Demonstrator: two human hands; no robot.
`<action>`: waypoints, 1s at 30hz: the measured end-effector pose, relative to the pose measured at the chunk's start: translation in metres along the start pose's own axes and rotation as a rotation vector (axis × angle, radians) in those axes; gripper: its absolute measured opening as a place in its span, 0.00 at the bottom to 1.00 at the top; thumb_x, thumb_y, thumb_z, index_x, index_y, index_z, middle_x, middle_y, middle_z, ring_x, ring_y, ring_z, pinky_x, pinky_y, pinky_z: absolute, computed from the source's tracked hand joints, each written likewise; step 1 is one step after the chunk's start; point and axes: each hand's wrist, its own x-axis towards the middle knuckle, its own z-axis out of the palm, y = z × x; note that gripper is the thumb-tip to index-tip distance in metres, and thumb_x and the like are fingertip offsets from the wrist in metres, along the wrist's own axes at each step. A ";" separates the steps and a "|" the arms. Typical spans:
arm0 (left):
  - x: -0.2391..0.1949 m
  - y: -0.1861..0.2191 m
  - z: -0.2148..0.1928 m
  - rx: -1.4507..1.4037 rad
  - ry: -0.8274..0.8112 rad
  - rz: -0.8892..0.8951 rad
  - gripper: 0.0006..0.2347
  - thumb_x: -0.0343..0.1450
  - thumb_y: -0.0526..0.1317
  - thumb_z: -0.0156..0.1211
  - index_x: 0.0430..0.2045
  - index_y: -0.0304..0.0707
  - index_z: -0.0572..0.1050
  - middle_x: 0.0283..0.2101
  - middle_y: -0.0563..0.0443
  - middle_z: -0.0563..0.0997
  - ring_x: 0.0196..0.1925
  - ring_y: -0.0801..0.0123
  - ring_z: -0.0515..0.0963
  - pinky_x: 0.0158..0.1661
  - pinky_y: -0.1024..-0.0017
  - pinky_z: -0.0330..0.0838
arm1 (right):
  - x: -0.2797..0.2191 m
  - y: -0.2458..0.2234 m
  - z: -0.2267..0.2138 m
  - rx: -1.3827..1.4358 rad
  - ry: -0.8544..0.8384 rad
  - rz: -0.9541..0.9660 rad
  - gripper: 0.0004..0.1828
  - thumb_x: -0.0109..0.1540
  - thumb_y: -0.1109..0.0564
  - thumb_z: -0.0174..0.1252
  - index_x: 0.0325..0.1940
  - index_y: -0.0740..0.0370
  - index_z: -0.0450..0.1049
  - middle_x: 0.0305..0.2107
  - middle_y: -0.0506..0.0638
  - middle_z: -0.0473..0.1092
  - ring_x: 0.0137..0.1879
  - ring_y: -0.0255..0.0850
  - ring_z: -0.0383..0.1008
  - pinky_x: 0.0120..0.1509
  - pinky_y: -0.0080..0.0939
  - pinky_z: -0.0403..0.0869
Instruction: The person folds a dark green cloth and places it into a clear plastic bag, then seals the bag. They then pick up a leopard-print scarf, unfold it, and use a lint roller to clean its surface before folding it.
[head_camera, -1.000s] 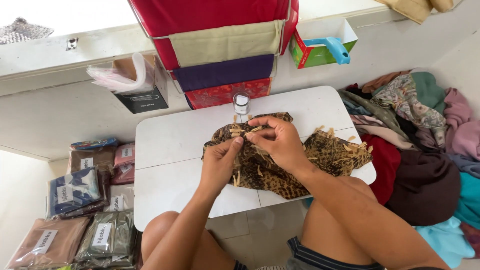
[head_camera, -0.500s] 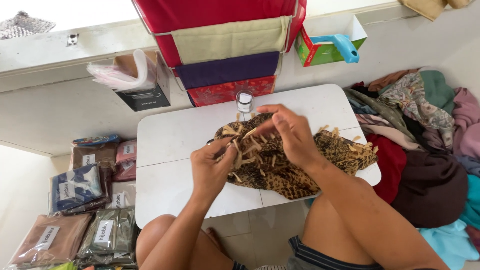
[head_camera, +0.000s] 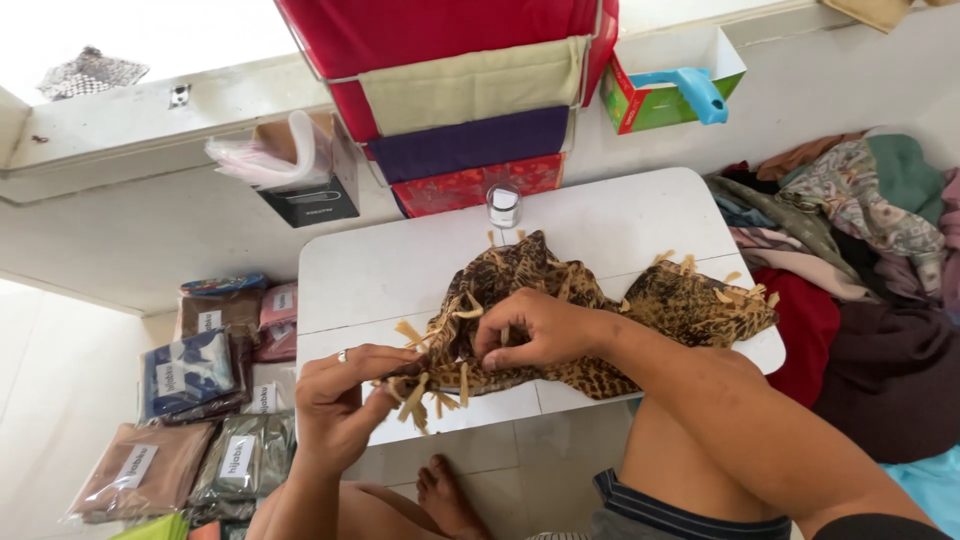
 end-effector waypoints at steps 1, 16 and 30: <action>-0.003 -0.006 -0.005 -0.131 0.018 0.039 0.10 0.62 0.28 0.61 0.34 0.32 0.83 0.41 0.42 0.88 0.17 0.83 0.67 0.18 0.87 0.56 | 0.000 0.000 0.000 -0.010 -0.058 0.038 0.09 0.60 0.53 0.63 0.38 0.61 0.81 0.27 0.46 0.78 0.29 0.35 0.72 0.37 0.36 0.72; -0.031 0.002 -0.125 -0.556 0.636 0.229 0.08 0.75 0.35 0.49 0.43 0.40 0.76 0.40 0.56 0.82 0.31 0.81 0.79 0.36 0.86 0.77 | -0.017 0.017 -0.002 -0.535 -0.323 0.363 0.42 0.53 0.19 0.54 0.44 0.60 0.73 0.36 0.51 0.70 0.40 0.44 0.68 0.48 0.46 0.68; 0.049 0.052 -0.156 0.334 0.738 -0.132 0.08 0.84 0.29 0.51 0.52 0.31 0.78 0.40 0.45 0.81 0.31 0.72 0.75 0.30 0.79 0.68 | -0.082 -0.186 -0.167 -1.060 0.401 0.104 0.16 0.59 0.43 0.62 0.35 0.57 0.81 0.40 0.44 0.79 0.38 0.41 0.78 0.49 0.40 0.75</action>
